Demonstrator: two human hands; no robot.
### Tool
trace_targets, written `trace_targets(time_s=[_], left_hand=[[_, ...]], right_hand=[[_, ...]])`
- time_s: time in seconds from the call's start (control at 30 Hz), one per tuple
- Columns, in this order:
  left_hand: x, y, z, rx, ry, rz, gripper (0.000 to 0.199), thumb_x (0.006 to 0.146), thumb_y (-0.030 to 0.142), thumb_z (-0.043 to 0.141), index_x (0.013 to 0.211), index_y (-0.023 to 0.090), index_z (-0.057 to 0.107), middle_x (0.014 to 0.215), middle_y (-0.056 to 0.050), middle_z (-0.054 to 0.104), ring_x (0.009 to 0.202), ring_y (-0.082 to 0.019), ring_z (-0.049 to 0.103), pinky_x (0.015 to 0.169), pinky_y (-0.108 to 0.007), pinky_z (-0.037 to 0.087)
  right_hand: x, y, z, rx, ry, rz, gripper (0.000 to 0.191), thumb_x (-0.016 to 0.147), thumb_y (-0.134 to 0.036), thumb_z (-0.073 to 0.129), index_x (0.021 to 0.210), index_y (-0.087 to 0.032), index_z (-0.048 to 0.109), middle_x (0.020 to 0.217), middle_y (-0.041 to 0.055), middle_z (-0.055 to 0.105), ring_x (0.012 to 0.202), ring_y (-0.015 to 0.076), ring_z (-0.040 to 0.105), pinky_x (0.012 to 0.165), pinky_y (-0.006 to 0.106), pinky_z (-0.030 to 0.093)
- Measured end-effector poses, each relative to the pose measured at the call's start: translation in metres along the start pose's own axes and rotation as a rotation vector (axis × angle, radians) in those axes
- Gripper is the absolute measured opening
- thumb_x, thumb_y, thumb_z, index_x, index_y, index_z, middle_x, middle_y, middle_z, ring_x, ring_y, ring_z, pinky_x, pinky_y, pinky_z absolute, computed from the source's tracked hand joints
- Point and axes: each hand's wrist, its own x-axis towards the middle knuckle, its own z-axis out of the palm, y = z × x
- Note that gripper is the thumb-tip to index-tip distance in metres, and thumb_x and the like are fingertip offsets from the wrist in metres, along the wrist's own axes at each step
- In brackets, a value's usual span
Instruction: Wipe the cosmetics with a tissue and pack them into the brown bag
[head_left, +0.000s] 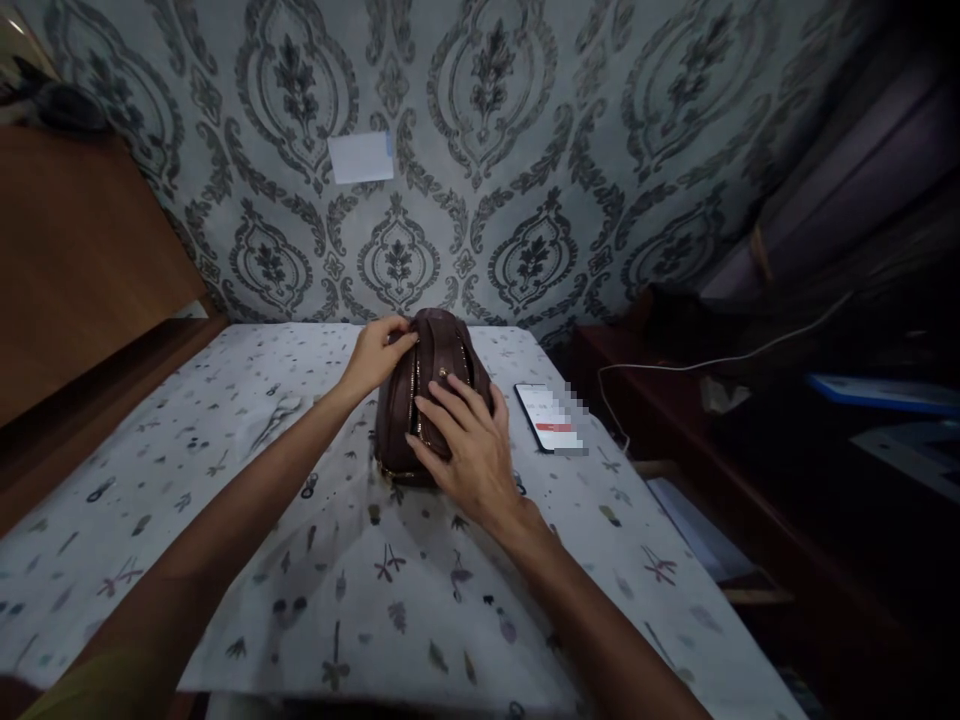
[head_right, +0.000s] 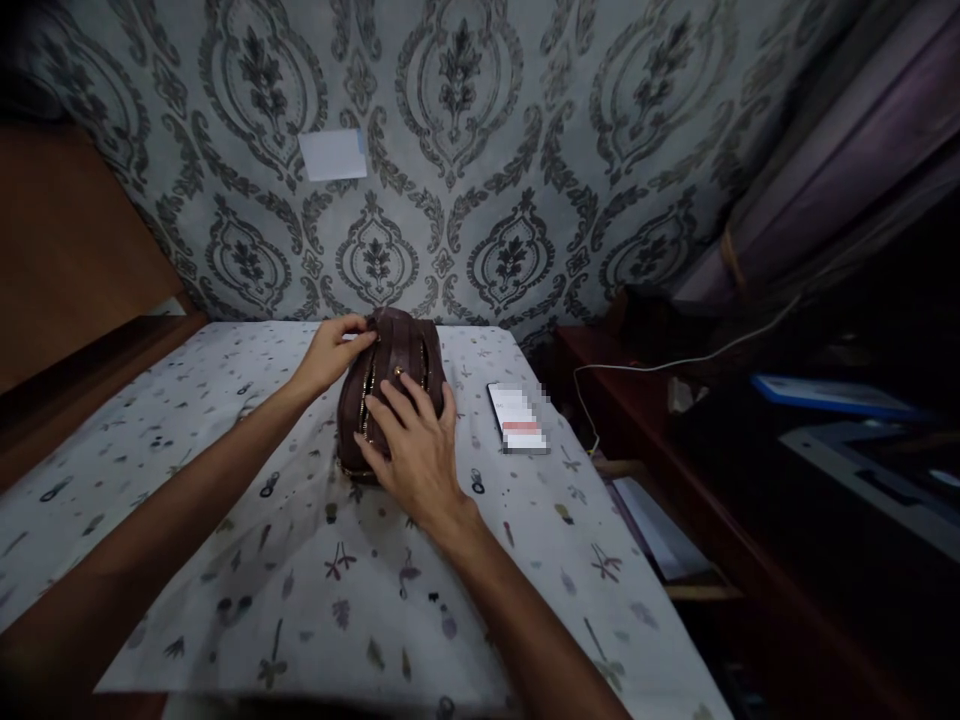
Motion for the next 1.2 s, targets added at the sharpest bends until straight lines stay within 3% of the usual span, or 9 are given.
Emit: trace_targets(time_s=[0.13,0.2,0.3,0.4,0.5,0.67,0.9,1.07,1.2], left_hand=[[-0.010,-0.001,0.000,-0.090,0.001,0.018,0.019,0.081,0.027,0.064,0.097,0.016,0.065,0.099,-0.006,0.071,0.098,-0.021,0.064,0.090,-0.033,0.050],[-0.030,0.000,-0.001,-0.165,-0.005,0.043,0.033,0.085,0.032,0.065,0.115,0.018,0.062,0.119,-0.009,0.068,0.116,-0.023,0.062,0.101,-0.035,0.049],[-0.075,0.003,-0.005,-0.194,-0.061,0.106,0.054,0.093,0.045,0.061,0.141,0.025,0.048,0.148,-0.011,0.052,0.140,-0.026,0.048,0.115,-0.040,0.041],[-0.119,0.008,-0.003,-0.024,-0.121,0.244,0.078,0.089,0.053,0.066,0.155,0.026,0.033,0.163,-0.014,0.032,0.153,-0.033,0.029,0.125,-0.049,0.028],[-0.139,0.011,0.009,0.119,-0.047,0.260,0.087,0.089,0.055,0.066,0.159,0.027,0.023,0.164,-0.017,0.026,0.155,-0.034,0.023,0.125,-0.054,0.025],[-0.138,0.010,0.029,0.176,0.100,0.235,0.076,0.095,0.056,0.057,0.157,0.025,0.024,0.161,-0.018,0.030,0.153,-0.032,0.026,0.124,-0.055,0.026],[-0.142,0.014,0.030,0.211,0.126,0.240,0.065,0.098,0.050,0.055,0.153,0.026,0.030,0.158,-0.018,0.035,0.151,-0.032,0.031,0.122,-0.055,0.031],[-0.142,0.014,0.032,0.332,0.228,0.420,0.028,0.101,0.034,0.053,0.128,0.027,0.056,0.154,-0.013,0.041,0.149,-0.032,0.036,0.118,-0.056,0.038],[-0.138,0.007,0.032,0.412,0.221,0.524,0.023,0.101,0.029,0.054,0.120,0.031,0.067,0.148,-0.007,0.051,0.148,-0.031,0.039,0.119,-0.054,0.038]], right_hand=[[0.000,0.012,-0.009,0.143,-0.064,-0.050,0.039,0.095,-0.029,0.057,0.133,-0.022,0.063,0.139,0.0106,0.066,0.138,0.0269,0.053,0.124,0.055,0.026],[-0.004,0.017,-0.009,0.187,-0.063,-0.038,0.044,0.096,-0.029,0.054,0.139,-0.022,0.059,0.144,0.0112,0.062,0.139,0.0264,0.053,0.124,0.055,0.028],[-0.010,0.019,-0.003,0.201,-0.034,-0.003,0.047,0.099,-0.028,0.049,0.145,-0.025,0.054,0.149,0.0104,0.058,0.141,0.0264,0.052,0.124,0.056,0.029],[-0.013,0.015,0.003,0.196,-0.030,0.019,0.046,0.102,-0.028,0.044,0.147,-0.027,0.053,0.150,0.0089,0.057,0.142,0.0251,0.051,0.125,0.056,0.027],[-0.013,0.011,0.005,0.209,-0.028,0.063,0.044,0.104,-0.030,0.041,0.147,-0.029,0.053,0.149,0.0071,0.058,0.142,0.0231,0.051,0.125,0.055,0.026],[-0.009,0.008,0.003,0.318,0.038,0.117,0.044,0.106,-0.031,0.038,0.148,-0.031,0.052,0.148,0.0045,0.060,0.141,0.0206,0.053,0.125,0.052,0.028],[-0.011,0.008,0.003,0.339,0.054,0.128,0.044,0.106,-0.032,0.038,0.148,-0.033,0.052,0.148,0.0039,0.060,0.142,0.0223,0.052,0.125,0.055,0.029],[-0.011,0.006,0.005,0.411,0.113,0.178,0.045,0.106,-0.029,0.038,0.149,-0.033,0.052,0.146,0.0035,0.062,0.138,0.0219,0.056,0.124,0.054,0.033],[-0.012,0.006,0.005,0.428,0.111,0.208,0.044,0.107,-0.030,0.038,0.148,-0.031,0.053,0.145,0.0044,0.063,0.138,0.0228,0.056,0.124,0.055,0.034]])
